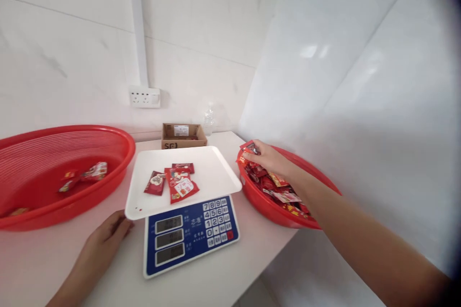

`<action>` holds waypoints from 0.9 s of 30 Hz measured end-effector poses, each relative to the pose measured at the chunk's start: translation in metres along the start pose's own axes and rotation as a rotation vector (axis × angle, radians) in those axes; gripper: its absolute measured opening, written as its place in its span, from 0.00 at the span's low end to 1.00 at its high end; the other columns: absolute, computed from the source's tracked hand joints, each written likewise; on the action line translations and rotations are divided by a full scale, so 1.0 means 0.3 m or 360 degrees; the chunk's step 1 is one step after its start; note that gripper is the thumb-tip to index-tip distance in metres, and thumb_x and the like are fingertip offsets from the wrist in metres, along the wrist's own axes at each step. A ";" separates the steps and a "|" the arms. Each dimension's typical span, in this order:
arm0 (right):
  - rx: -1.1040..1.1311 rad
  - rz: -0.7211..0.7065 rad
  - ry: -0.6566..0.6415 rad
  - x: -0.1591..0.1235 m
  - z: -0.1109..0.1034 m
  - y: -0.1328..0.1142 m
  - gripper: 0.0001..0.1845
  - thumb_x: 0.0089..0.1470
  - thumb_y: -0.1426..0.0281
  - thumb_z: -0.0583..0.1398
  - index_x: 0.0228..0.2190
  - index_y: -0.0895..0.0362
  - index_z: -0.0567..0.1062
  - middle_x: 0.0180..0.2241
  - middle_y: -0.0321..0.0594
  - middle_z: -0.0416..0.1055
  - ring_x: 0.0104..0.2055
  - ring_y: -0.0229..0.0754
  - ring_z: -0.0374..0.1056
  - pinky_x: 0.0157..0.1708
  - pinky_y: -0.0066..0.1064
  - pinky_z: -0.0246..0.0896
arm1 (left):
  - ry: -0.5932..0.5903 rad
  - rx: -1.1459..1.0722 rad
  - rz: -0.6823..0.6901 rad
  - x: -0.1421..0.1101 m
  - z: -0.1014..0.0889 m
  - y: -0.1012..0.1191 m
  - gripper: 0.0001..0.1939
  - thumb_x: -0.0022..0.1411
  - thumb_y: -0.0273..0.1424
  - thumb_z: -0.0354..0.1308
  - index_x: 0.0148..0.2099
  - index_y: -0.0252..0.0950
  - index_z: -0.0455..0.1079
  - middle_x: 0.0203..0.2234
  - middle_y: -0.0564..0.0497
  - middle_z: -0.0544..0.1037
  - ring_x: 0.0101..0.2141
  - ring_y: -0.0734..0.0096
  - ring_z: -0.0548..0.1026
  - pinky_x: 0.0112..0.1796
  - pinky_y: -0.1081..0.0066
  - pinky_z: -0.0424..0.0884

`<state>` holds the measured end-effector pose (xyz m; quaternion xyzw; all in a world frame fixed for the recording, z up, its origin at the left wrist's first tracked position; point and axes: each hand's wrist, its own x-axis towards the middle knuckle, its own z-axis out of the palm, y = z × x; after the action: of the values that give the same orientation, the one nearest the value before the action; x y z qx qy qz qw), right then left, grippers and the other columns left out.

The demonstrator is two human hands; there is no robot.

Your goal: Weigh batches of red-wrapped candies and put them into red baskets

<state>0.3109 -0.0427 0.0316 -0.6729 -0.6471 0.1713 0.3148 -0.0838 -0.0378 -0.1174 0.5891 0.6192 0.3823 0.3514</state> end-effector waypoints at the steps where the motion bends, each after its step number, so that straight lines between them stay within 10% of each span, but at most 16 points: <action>1: 0.0024 -0.0046 -0.0060 0.001 0.029 -0.043 0.15 0.50 0.59 0.57 0.37 0.55 0.66 0.35 0.38 0.72 0.34 0.39 0.68 0.30 0.30 0.63 | -0.0062 -0.0029 -0.0022 -0.009 -0.003 0.022 0.23 0.46 0.50 0.54 0.39 0.40 0.70 0.33 0.50 0.78 0.34 0.63 0.76 0.36 0.70 0.72; 9: -0.0024 -0.0207 -0.0392 0.045 0.221 -0.224 0.12 0.54 0.58 0.52 0.33 0.54 0.63 0.25 0.33 0.66 0.25 0.34 0.64 0.21 0.25 0.58 | -0.0106 -0.0046 -0.0083 -0.041 -0.015 0.082 0.24 0.47 0.50 0.50 0.39 0.37 0.68 0.30 0.49 0.76 0.33 0.63 0.74 0.36 0.68 0.71; 19: -0.0147 -0.0241 -0.0541 0.012 0.243 -0.243 0.18 0.54 0.60 0.53 0.45 0.55 0.65 0.35 0.39 0.72 0.25 0.33 0.65 0.24 0.26 0.61 | -0.0163 0.0082 -0.0068 -0.035 -0.012 0.059 0.21 0.53 0.47 0.47 0.41 0.38 0.67 0.32 0.52 0.75 0.34 0.67 0.73 0.38 0.71 0.68; 27: -0.0067 -0.0357 0.0013 -0.123 0.203 -0.228 0.20 0.53 0.61 0.56 0.48 0.52 0.67 0.38 0.39 0.73 0.30 0.37 0.69 0.32 0.33 0.65 | -0.0157 0.0013 -0.0052 -0.035 -0.007 0.052 0.21 0.53 0.48 0.49 0.40 0.39 0.67 0.32 0.51 0.75 0.34 0.67 0.73 0.37 0.69 0.69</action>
<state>0.2161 -0.0691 0.0240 -0.6034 -0.7206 0.1186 0.3204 -0.0777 -0.0483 -0.1028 0.5984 0.6122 0.3444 0.3853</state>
